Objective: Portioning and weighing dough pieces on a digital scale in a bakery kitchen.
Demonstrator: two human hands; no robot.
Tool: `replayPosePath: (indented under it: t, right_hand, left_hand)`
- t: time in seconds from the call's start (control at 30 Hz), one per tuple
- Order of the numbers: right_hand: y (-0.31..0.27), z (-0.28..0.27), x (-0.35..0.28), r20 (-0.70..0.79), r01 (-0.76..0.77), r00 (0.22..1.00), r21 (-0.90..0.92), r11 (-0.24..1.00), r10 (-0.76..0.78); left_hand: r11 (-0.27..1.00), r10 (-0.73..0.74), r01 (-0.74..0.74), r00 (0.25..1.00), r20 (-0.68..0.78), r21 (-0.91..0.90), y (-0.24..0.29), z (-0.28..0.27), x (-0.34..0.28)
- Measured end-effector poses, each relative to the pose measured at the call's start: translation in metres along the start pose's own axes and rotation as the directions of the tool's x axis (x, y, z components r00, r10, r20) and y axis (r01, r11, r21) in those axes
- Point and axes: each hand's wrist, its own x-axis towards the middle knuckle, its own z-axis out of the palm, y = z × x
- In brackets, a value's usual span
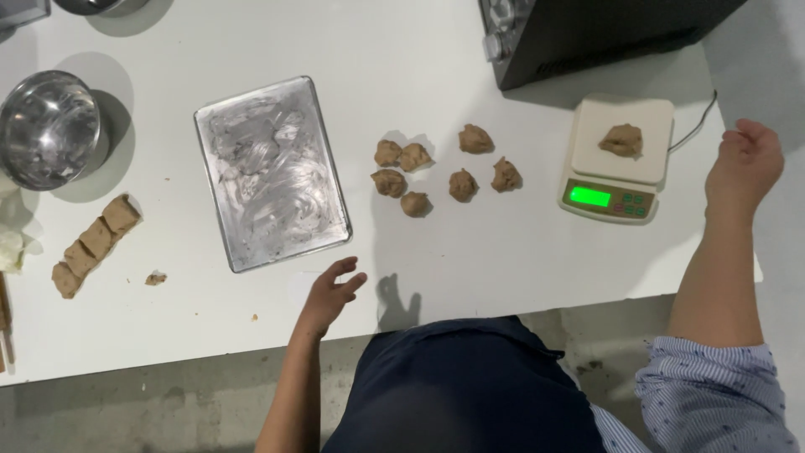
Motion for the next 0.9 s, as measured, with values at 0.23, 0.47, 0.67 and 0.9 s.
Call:
replayPosePath:
  t: [0.23,0.47,0.67,0.9]
  right_hand:
    - [-0.038,0.002,-0.015,0.073,-0.128,0.989,-0.040,0.991,0.131]
    - [-0.095,0.015,-0.024,0.275,-0.255,0.921,-0.113,0.960,0.277]
    - [-0.068,0.051,-0.015,0.404,-0.054,0.904,-0.223,0.973,0.142]
    - [-0.036,0.095,-0.015,0.497,0.191,0.868,-0.367,0.910,0.019]
  left_hand:
    - [0.998,0.018,-0.022,0.998,-0.068,-0.057,0.009,0.001,-0.006]
    - [0.997,0.038,-0.044,0.994,-0.103,-0.062,0.008,0.004,-0.018]
    - [0.995,0.005,-0.020,0.990,-0.144,-0.101,-0.005,0.001,-0.022]
    - [0.991,0.049,-0.064,0.991,-0.128,-0.115,-0.004,0.013,-0.025]
